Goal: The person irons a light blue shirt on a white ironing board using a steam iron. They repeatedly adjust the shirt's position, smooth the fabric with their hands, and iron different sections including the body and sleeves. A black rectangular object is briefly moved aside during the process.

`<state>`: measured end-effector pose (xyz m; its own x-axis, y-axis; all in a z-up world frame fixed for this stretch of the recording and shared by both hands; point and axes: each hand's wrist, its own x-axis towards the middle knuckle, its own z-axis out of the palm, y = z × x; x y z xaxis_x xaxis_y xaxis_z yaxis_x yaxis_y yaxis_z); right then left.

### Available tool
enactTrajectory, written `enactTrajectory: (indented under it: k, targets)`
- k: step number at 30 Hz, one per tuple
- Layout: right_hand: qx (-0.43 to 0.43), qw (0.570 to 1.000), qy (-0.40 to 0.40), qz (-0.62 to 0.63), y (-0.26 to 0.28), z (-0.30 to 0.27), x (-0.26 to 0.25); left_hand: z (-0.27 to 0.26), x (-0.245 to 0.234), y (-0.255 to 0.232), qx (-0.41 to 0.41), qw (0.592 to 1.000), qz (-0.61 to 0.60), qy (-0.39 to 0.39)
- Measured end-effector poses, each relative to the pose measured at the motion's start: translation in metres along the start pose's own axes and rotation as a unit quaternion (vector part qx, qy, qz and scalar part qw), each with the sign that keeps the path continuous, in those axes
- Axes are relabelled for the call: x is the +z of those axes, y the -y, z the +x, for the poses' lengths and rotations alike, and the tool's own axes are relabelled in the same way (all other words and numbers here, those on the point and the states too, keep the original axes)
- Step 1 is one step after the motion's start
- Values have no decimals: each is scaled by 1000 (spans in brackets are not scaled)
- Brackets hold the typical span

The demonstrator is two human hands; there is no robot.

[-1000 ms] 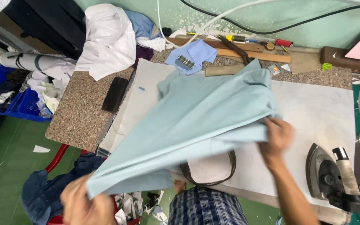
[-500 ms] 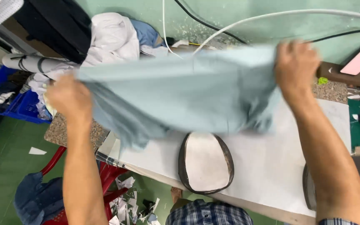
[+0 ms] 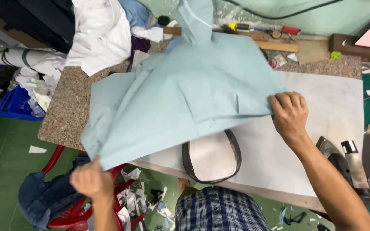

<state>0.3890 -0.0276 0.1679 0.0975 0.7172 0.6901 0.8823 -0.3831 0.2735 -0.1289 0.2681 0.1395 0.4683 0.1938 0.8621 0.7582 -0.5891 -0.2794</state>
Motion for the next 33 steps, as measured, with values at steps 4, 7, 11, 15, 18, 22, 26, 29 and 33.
enactTrajectory:
  k: [4, 7, 11, 15, 18, 22, 26, 29, 33]
  targets:
    - [0, 998, 63, -15, 6, -72, 16, -53, -11, -27, 20, 992, -86, 95]
    - [-9, 993, 117, -11, 14, -123, 20, -60, -32, -44, 23, 978, -136, 157]
    - [-19, 983, 185, -3, 26, -170, 15, -95, -49, -51, 30, 960, -154, 230]
    - [-5, 976, 215, -18, 25, -189, -7, -100, -66, -54, 48, 966, -152, 204]
    - [3, 976, 215, -39, 27, -208, -11, -125, -71, -54, 47, 962, -175, 204]
    - [76, 873, 478, -66, 47, -229, -9, -124, -69, -62, 81, 881, -248, 396]
    - [125, 934, 270, 198, 106, -204, -24, -69, -45, -91, 72, 861, -363, 349]
    - [75, 953, 194, 218, 182, -151, -43, -25, -4, -151, 87, 848, -423, 307]
    - [43, 938, 250, 238, 229, -153, -34, -11, 47, -228, 145, 810, -515, 238]
